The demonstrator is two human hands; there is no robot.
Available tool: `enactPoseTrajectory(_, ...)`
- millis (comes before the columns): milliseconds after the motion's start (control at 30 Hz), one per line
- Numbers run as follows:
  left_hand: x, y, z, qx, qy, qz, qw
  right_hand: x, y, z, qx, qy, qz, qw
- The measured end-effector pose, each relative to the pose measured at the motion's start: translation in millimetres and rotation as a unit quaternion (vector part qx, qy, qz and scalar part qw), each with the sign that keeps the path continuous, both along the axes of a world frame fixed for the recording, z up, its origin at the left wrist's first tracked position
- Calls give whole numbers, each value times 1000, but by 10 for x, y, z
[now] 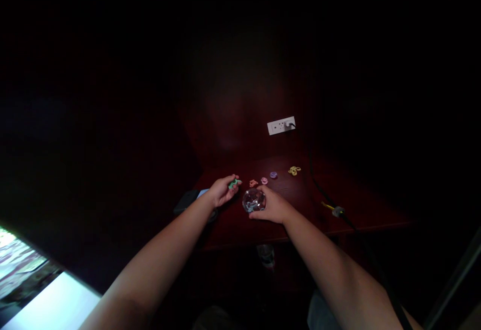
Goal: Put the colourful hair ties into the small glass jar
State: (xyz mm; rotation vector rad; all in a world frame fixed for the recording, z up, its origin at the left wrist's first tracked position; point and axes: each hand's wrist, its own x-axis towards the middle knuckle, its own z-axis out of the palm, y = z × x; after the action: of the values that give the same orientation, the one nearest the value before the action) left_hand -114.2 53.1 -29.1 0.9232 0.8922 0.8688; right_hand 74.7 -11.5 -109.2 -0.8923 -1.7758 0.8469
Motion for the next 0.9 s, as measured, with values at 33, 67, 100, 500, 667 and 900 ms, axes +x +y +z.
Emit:
enactPoseTrajectory(33,32,-23,35,-15,-12,6,1000,-1,-5,6,0,0,0,1000)
enactPoseTrajectory(67,65,-46,65,-26,-20,12,999,-3,-12,15,1,-2,-1,1000)
enactPoseTrajectory(100,99,-68,90,-32,-25,14,999,-4,-20,25,2,-4,-4,1000)
enactPoseTrajectory(500,307,-217,70,76,-33,-15,996,-4,-3,3,23,-4,6,1000)
enactPoseTrajectory(667,280,-245,37,159,66,-101,980,-6,4,1,29,4,10,1000)
enactPoseTrajectory(900,225,-248,100,258,214,-127,933,10,27,-30,30,-16,-14,999)
